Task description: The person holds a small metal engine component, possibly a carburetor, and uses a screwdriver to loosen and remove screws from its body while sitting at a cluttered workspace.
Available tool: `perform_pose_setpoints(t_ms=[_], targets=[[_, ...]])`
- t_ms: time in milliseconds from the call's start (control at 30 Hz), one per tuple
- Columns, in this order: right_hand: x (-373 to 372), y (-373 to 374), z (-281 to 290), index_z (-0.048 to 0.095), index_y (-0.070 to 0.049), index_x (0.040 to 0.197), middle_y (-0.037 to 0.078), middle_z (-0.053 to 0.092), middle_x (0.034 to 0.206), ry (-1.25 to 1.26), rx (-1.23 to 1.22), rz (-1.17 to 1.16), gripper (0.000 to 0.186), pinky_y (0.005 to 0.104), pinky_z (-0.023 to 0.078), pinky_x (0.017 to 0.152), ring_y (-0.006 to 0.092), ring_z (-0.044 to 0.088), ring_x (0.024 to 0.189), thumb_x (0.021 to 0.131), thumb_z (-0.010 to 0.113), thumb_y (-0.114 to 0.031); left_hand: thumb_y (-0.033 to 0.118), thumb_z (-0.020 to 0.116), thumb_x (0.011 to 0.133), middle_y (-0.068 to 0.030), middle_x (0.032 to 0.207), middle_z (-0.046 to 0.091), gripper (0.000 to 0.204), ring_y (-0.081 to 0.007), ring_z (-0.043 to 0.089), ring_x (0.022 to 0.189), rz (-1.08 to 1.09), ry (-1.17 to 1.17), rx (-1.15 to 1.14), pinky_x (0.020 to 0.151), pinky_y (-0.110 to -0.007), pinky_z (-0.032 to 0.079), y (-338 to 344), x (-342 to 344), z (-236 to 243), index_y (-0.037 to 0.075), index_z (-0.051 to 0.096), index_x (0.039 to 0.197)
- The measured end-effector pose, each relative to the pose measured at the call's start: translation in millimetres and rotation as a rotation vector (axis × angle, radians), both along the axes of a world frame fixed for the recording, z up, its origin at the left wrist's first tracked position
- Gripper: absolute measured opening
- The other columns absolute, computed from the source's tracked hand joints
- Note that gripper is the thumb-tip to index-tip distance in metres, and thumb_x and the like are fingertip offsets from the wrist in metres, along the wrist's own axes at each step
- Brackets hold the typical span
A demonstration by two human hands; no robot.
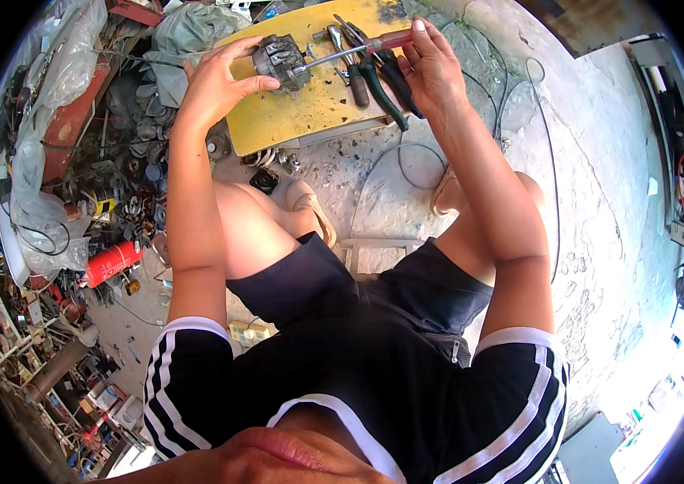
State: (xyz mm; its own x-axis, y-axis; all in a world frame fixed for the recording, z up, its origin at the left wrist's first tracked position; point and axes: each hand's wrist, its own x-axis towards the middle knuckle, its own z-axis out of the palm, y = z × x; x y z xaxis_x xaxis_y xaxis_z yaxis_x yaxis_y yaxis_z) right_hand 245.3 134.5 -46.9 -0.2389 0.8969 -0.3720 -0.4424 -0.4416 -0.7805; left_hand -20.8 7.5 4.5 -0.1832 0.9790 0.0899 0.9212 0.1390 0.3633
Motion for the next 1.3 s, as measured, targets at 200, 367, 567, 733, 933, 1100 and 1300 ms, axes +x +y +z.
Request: perform_pose_setpoints(t_ms=[200,367,567,733,933,1100,1300], targets=[[3,6,-9,0.042,-0.011,0.142,0.003,0.061,0.11,0.12,0.073,0.053,0.043,0.0268,0.048,0.093,0.0117,0.058,0.101,0.101,0.053,-0.021,0.052,0.082,0.063,-0.0118,0.126,0.063,0.078,-0.0317,0.053,0.124,0.003,-0.002,-0.006,0.111,-0.062,0.011,0,1,2,0.019,0.06,0.131],[2,-1,0,0.05,-0.012,0.135,0.0,0.061,0.113,0.055,0.013,0.031,0.038,0.0273,0.046,0.091,0.011,0.059,0.1,0.099,0.056,-0.021,0.052,0.082,0.065,-0.0127,0.126,0.064,0.077,-0.0318,0.053,0.124,-0.006,0.002,0.003,0.111,-0.058,0.014,0,-1,0,0.019,0.06,0.131],[3,3,-7,0.05,-0.009,0.133,0.001,0.061,0.109,0.049,0.036,0.018,0.035,0.0276,0.047,0.093,0.0109,0.058,0.103,0.1,0.054,-0.022,0.051,0.081,0.067,-0.0134,0.124,0.064,0.073,-0.0319,0.055,0.121,-0.018,0.001,0.033,0.109,-0.06,0.015,0,-3,-3,0.019,0.061,0.129],[1,4,-12,0.045,-0.003,0.136,0.007,0.059,0.114,0.144,0.063,0.02,0.042,0.0311,0.045,0.102,0.0168,0.057,0.11,0.101,0.053,-0.022,0.051,0.081,0.066,-0.0144,0.123,0.064,0.071,-0.0333,0.055,0.12,-0.021,-0.038,0.072,0.108,-0.069,0.009,2,-9,-10,0.019,0.063,0.127],[3,7,-18,0.046,0.001,0.134,0.012,0.061,0.115,0.19,0.075,0.013,0.045,0.0341,0.046,0.101,0.0217,0.063,0.106,0.097,0.059,-0.021,0.051,0.083,0.062,-0.0135,0.13,0.06,0.082,-0.0317,0.047,0.129,-0.065,-0.028,0.062,0.111,-0.066,0.01,-3,-12,-12,0.021,0.057,0.134],[2,5,-12,0.053,0.001,0.121,0.012,0.061,0.114,0.139,0.022,0.011,0.031,0.0313,0.049,0.099,0.0207,0.058,0.113,0.098,0.057,-0.02,0.047,0.085,0.062,-0.0138,0.132,0.059,0.084,-0.0312,0.049,0.128,-0.054,0.009,0.03,0.11,-0.055,0.018,-2,-7,-7,0.019,0.056,0.136],[-3,4,-12,0.037,0.01,0.134,0.018,0.058,0.117,0.232,0.015,-0.047,0.046,0.0364,0.047,0.104,0.026,0.055,0.117,0.1,0.054,-0.016,0.047,0.085,0.061,-0.0142,0.131,0.06,0.085,-0.0316,0.052,0.125,-0.052,0.047,0.037,0.11,-0.051,0.021,-3,-6,-6,0.018,0.056,0.136]])
